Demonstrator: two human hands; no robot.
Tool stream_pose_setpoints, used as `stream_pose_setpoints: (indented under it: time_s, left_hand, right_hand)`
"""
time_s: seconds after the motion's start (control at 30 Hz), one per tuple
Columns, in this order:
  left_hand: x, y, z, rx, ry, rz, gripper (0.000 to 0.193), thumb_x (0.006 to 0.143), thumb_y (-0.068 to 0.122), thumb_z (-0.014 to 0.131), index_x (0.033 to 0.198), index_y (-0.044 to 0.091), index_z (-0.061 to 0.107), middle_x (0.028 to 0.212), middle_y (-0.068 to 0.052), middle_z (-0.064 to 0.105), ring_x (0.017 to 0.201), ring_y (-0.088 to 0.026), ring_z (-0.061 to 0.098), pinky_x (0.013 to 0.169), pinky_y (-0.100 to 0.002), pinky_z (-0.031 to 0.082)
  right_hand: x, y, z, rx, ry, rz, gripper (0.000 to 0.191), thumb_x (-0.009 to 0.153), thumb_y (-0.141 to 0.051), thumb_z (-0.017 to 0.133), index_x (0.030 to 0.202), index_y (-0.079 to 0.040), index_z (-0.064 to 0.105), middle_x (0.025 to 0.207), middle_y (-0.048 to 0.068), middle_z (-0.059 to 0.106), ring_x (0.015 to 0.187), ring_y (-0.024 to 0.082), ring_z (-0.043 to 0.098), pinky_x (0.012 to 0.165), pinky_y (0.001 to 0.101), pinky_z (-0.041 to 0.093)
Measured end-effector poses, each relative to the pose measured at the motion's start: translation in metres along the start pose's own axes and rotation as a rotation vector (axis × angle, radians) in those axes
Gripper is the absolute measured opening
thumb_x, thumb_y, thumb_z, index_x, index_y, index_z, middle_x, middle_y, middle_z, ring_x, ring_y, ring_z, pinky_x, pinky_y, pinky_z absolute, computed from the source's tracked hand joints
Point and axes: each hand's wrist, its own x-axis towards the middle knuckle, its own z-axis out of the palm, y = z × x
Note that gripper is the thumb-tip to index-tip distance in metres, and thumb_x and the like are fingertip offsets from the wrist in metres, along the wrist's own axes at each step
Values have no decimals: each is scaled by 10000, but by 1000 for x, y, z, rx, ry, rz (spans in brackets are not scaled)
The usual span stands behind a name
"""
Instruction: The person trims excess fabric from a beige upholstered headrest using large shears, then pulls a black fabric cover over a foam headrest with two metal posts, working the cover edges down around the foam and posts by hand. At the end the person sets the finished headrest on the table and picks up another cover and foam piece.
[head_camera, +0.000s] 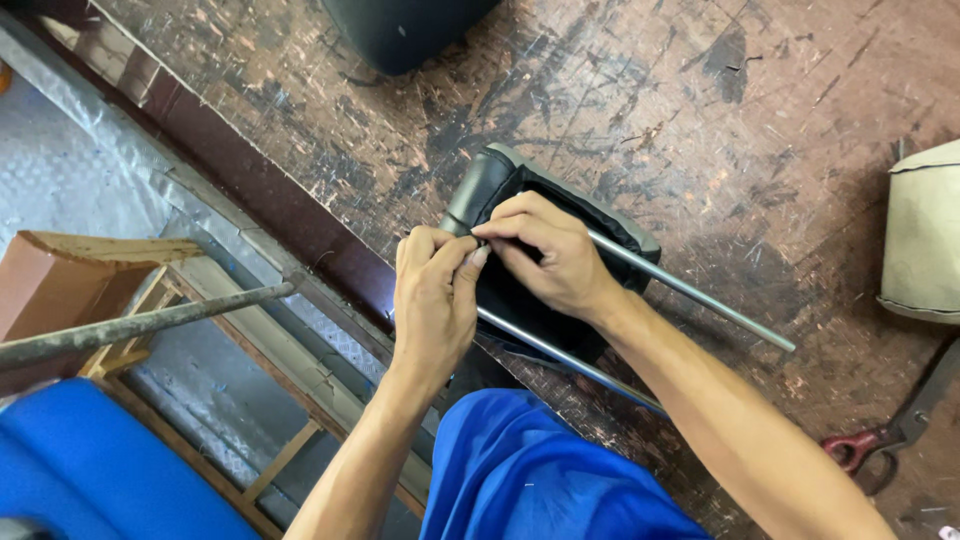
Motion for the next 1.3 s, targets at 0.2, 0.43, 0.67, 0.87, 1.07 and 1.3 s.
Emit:
stream_pose_setpoints:
  time_s: [0.2,0.43,0.67,0.87,1.07,1.3]
  left_hand:
    - [-2,3,2,16,22,-17,91,947,94,703,1010,32,720,954,-104,571,938,-283,548,830,-379,455]
    - [-8,3,3,13,56,-21,100,929,96,713,1011,41,730,974,-104,579,939,-280,559,821,-381,461]
    - [-10,3,4,19,71,-25,95,929,94,715,1006,40,728,986,-110,581,943,-281,564,825,-385,468]
    - [-11,2,2,13,44,-27,101,923,94,717,1006,40,731,995,-113,586,957,-285,576,827,-387,474]
    - [-9,1,1,16,12,-35,110,930,94,714,1022,39,738,987,-108,587,942,-278,585,821,-383,481]
    - [-12,3,1,25,59,19,110,927,65,727,1032,34,725,1004,-105,586,934,-277,595,803,-383,491]
  right_hand:
    - [5,9,-10,-38,-100,-89,226,919,53,737,1125,-20,678,1080,106,653,989,239,681,842,323,568]
    - [4,15,-8,-144,-93,-229,250,884,63,747,1096,-31,654,1059,98,654,968,283,677,839,355,561]
    - [3,15,-3,-167,-61,-270,250,880,68,744,1090,-32,651,1048,105,658,964,288,686,827,363,564]
    - [-1,20,-5,-215,-58,-342,304,861,94,733,1124,-29,642,1070,117,655,974,306,683,840,375,565]
    - [-3,21,-8,-235,-135,-335,369,864,89,743,1181,-23,589,1109,135,630,1007,323,663,846,395,550]
    - [-4,16,-9,-143,-135,-279,373,895,74,743,1209,-28,569,1136,139,624,1031,331,662,883,392,554]
